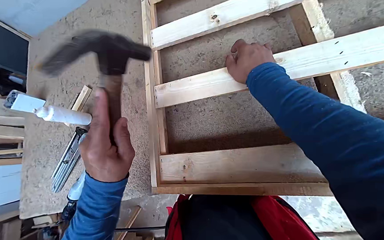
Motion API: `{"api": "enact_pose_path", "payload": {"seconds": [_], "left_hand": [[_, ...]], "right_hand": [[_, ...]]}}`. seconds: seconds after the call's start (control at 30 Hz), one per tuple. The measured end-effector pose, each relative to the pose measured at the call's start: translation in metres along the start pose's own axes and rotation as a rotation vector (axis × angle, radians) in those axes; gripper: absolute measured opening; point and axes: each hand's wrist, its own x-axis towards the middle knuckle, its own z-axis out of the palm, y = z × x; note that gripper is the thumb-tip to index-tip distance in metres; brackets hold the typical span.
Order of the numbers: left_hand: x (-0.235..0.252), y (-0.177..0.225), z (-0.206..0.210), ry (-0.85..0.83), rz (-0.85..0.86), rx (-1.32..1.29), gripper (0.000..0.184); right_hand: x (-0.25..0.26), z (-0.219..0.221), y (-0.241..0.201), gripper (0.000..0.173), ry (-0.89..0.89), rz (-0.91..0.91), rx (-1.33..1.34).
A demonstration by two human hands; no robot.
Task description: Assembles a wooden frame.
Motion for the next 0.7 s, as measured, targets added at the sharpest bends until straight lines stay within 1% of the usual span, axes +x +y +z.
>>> {"api": "enact_pose_path", "payload": {"seconds": [0.03, 0.07, 0.13, 0.17, 0.2, 0.23, 0.27, 0.33, 0.37, 0.4, 0.43, 0.47, 0.5, 0.53, 0.57, 0.63, 0.7], "left_hand": [[-0.007, -0.004, 0.007, 0.027, 0.010, 0.029, 0.061], [-0.017, -0.010, 0.015, -0.022, 0.007, 0.071, 0.062], [-0.032, -0.024, 0.027, -0.233, -0.079, 0.063, 0.060], [-0.031, -0.028, 0.023, -0.299, -0.153, -0.004, 0.059], [-0.026, -0.027, 0.014, -0.331, -0.217, -0.072, 0.057], [-0.023, -0.021, 0.005, -0.297, -0.236, -0.115, 0.057], [-0.020, -0.011, -0.004, -0.218, -0.216, -0.136, 0.057], [-0.011, 0.000, -0.009, -0.015, -0.124, -0.112, 0.061], [-0.009, -0.001, -0.004, 0.046, -0.079, -0.056, 0.062], [-0.010, -0.005, 0.003, 0.027, -0.054, 0.023, 0.062], [-0.012, -0.010, 0.011, -0.072, -0.048, 0.106, 0.061], [-0.012, -0.015, 0.019, -0.221, -0.071, 0.163, 0.060], [-0.013, -0.016, 0.023, -0.324, -0.109, 0.160, 0.059], [-0.007, -0.013, 0.018, -0.380, -0.149, 0.128, 0.057], [0.000, -0.008, 0.012, -0.369, -0.164, 0.098, 0.055], [-0.004, 0.003, 0.000, -0.214, -0.114, 0.093, 0.054], [-0.013, 0.006, 0.005, -0.066, -0.046, 0.130, 0.057]], "right_hand": [[0.000, 0.001, 0.000, 0.055, -0.002, 0.002, -0.004], [0.001, 0.000, 0.000, 0.055, 0.002, 0.000, -0.010], [0.001, -0.002, 0.001, 0.056, 0.011, -0.003, -0.019], [0.000, -0.002, 0.000, 0.056, 0.012, -0.007, -0.015], [0.000, -0.002, -0.002, 0.057, 0.011, -0.007, -0.009], [0.001, -0.003, -0.002, 0.057, 0.011, -0.007, -0.009], [0.000, -0.001, -0.002, 0.058, -0.001, -0.006, -0.006], [0.001, -0.002, -0.002, 0.058, -0.001, 0.008, -0.009], [0.000, -0.001, -0.001, 0.058, -0.006, 0.010, -0.010], [0.000, -0.001, -0.002, 0.058, -0.009, 0.007, -0.012], [0.000, -0.002, -0.002, 0.058, -0.007, 0.000, -0.013], [0.001, -0.003, -0.001, 0.058, 0.000, -0.005, -0.012], [0.000, -0.003, -0.002, 0.059, 0.003, -0.011, -0.012], [-0.002, -0.002, -0.004, 0.060, -0.003, -0.017, -0.007], [-0.001, -0.004, -0.003, 0.060, 0.004, -0.008, 0.008], [-0.001, -0.002, -0.001, 0.059, -0.007, 0.001, 0.004], [0.002, -0.003, 0.001, 0.059, -0.010, 0.014, 0.005]]}}
